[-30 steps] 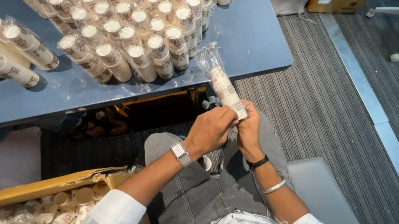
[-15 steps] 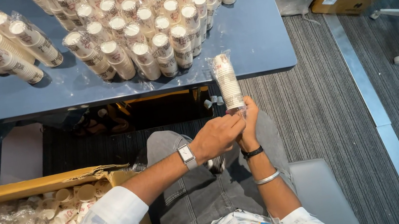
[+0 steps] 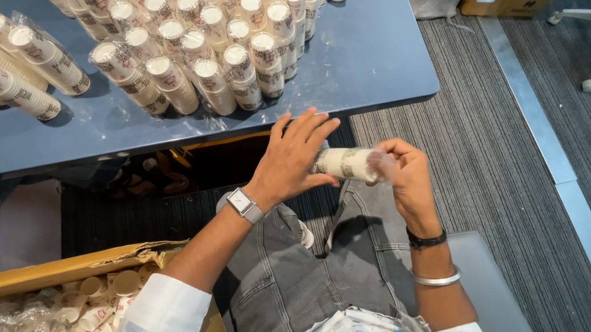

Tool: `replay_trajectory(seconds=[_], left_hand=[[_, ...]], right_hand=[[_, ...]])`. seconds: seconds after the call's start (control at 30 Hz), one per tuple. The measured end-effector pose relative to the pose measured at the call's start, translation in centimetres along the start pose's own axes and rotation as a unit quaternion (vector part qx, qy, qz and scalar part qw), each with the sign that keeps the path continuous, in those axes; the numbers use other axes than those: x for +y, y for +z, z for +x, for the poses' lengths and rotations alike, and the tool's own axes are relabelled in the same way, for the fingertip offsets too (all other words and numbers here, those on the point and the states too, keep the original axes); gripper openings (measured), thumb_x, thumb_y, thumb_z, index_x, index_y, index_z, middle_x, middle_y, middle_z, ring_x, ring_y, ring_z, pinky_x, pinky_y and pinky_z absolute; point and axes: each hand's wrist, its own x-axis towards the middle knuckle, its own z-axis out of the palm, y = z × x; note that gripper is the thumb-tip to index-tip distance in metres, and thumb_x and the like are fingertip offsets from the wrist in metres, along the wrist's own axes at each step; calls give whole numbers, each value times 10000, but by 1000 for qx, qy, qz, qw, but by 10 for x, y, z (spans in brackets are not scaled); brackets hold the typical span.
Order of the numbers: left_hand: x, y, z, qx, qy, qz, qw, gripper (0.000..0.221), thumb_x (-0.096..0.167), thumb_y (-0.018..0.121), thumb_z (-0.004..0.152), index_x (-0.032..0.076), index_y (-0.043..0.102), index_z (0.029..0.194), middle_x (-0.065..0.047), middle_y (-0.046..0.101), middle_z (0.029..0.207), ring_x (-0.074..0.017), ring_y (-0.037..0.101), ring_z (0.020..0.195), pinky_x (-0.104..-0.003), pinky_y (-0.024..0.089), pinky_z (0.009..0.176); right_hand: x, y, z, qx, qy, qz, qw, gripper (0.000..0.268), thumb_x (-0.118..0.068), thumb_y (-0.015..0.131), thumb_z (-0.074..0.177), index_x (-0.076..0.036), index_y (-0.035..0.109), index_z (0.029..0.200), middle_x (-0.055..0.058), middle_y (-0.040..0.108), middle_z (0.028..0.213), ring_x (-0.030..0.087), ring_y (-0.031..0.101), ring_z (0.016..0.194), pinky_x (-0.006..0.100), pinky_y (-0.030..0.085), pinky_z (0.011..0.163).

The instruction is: Sorting and inspecting paper cups from a cardboard box and stacking them on a table.

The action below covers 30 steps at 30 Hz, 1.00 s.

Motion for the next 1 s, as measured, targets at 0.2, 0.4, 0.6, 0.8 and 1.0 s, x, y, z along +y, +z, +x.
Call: replay_trajectory(seconds=[0.2, 0.4, 0.6, 0.8, 1.0], left_hand=[[11, 21, -17, -202, -123, -263, 935, 560, 348, 835, 818, 90, 604, 1258, -58, 669, 1102, -245, 641, 1012, -413, 450, 869], [13, 19, -17, -158, -137, -226, 952, 474, 287, 818, 760, 75, 606, 1127, -72, 645, 996, -268, 636, 898, -421, 460, 787], [18, 20, -15, -164, -161, -246, 942, 483, 316, 807, 746, 63, 569, 1082, -94, 617, 951, -306, 656, 875, -439, 532, 708], [14, 15, -14, -138, -245, -292, 914, 478, 364, 786, 791, 65, 569, 1095, -112, 673, 965, -319, 692, 866, -445, 544, 713], [14, 14, -14, -122, -213, -296, 923, 496, 372, 763, 812, 71, 583, 1162, -107, 689, 949, -320, 699, 835, -435, 549, 683]], right_hand=[[-29, 22, -2, -44, 7, -72, 996, 217, -69, 720, 942, 74, 689, 1103, 117, 751, 954, 130, 719, 776, 276, 607, 691], [-31, 29, -10, 39, -92, -220, 970, 144, -20, 713, 979, 61, 735, 1096, 102, 729, 874, 120, 657, 726, 253, 542, 647], [-55, 48, -22, 43, -170, -181, 968, 174, -4, 694, 966, 40, 685, 1134, 99, 717, 985, 127, 718, 855, 249, 596, 660], [-35, 47, -13, 14, -248, -144, 958, 220, -36, 635, 1020, -3, 620, 1237, 149, 681, 1170, 206, 696, 1046, 313, 635, 819], [-33, 71, -11, -74, -356, -407, 838, 324, -108, 732, 918, 50, 609, 1173, 222, 599, 1262, 309, 655, 1035, 340, 573, 827]])
